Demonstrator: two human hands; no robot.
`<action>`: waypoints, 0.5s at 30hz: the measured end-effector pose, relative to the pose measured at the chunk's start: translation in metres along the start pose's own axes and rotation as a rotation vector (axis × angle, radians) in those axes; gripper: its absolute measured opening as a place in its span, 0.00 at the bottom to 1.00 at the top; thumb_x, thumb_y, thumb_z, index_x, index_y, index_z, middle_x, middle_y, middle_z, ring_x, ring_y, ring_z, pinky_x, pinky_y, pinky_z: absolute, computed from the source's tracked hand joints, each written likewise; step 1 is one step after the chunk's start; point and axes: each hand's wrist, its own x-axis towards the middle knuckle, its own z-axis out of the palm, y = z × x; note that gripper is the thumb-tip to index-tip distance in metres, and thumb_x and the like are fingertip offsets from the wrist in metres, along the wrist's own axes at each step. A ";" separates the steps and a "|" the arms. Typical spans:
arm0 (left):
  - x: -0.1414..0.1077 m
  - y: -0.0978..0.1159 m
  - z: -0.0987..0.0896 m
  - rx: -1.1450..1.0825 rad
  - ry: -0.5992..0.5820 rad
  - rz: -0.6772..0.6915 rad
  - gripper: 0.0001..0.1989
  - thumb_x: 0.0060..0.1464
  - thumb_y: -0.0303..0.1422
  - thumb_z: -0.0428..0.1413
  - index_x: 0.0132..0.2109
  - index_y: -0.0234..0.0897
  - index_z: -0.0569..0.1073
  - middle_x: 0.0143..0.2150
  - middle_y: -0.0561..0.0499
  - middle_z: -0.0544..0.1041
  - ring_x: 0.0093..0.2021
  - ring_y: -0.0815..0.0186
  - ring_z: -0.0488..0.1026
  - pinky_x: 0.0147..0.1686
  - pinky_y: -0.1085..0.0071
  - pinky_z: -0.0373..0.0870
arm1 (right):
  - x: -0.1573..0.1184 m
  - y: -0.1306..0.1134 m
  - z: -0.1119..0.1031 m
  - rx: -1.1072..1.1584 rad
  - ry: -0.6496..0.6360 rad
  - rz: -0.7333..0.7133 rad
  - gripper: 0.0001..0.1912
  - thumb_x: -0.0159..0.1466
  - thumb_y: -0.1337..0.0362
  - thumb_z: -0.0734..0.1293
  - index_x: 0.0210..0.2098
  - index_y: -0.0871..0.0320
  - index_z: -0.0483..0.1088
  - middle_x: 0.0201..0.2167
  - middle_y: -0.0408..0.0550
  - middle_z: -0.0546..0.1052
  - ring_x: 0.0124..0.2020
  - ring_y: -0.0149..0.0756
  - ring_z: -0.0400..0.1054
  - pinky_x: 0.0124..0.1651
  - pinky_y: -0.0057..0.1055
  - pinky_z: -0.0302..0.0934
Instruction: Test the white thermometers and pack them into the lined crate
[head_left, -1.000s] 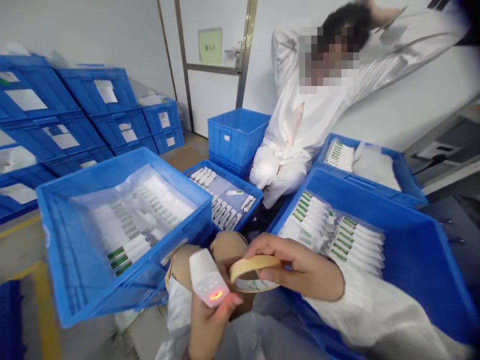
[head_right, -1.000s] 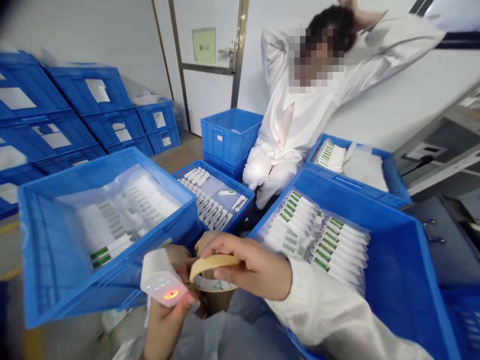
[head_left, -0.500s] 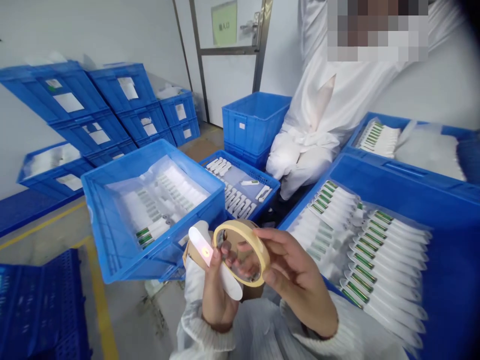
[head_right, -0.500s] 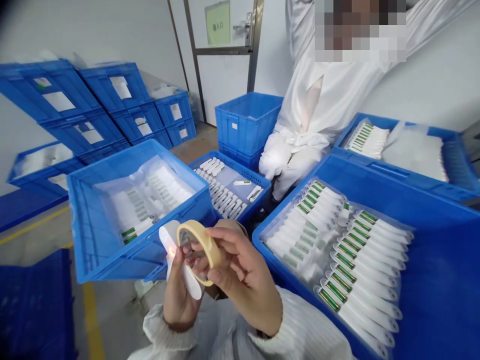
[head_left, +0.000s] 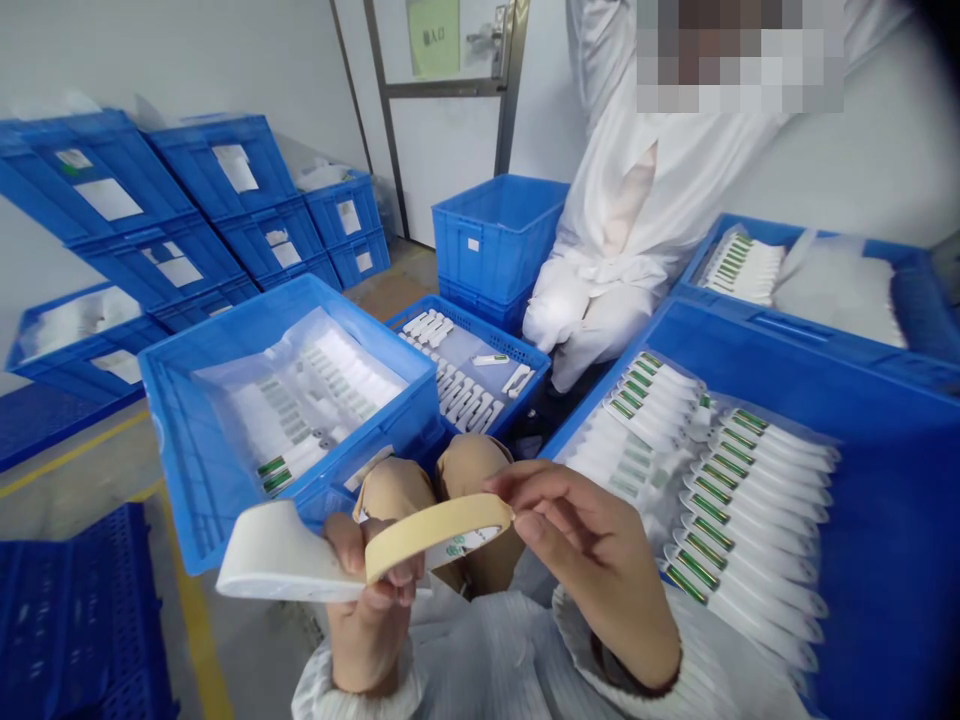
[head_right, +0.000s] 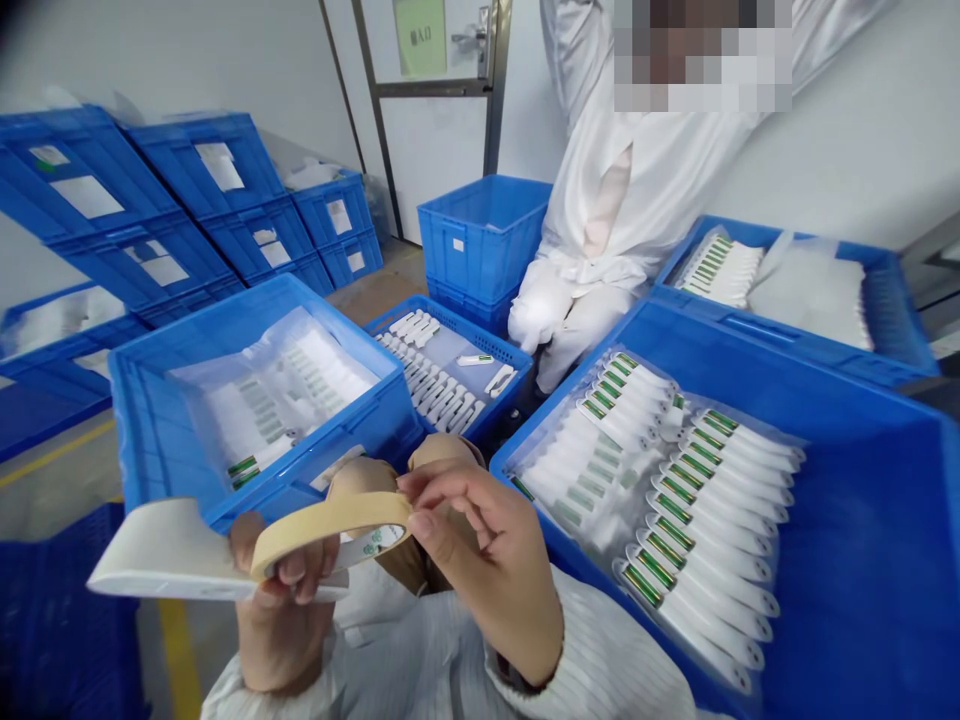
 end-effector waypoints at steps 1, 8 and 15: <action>0.001 0.002 -0.001 0.013 -0.033 -0.001 0.12 0.52 0.32 0.63 0.35 0.40 0.64 0.26 0.61 0.73 0.19 0.77 0.64 0.27 0.80 0.67 | 0.001 -0.001 -0.001 0.031 -0.029 0.030 0.03 0.63 0.64 0.66 0.33 0.55 0.71 0.38 0.48 0.76 0.42 0.33 0.71 0.42 0.26 0.66; 0.001 0.007 -0.012 0.174 -0.138 0.026 0.13 0.52 0.31 0.62 0.33 0.40 0.62 0.22 0.60 0.69 0.21 0.73 0.62 0.27 0.76 0.63 | 0.007 -0.002 -0.012 0.033 -0.184 0.265 0.13 0.64 0.56 0.66 0.29 0.58 0.66 0.27 0.42 0.65 0.28 0.29 0.58 0.31 0.26 0.53; 0.002 0.013 -0.016 0.296 -0.315 0.011 0.17 0.51 0.33 0.61 0.29 0.39 0.57 0.20 0.59 0.65 0.22 0.72 0.63 0.27 0.72 0.63 | 0.013 -0.001 -0.023 0.194 -0.301 0.391 0.17 0.65 0.52 0.64 0.29 0.59 0.62 0.25 0.41 0.62 0.29 0.28 0.55 0.33 0.28 0.49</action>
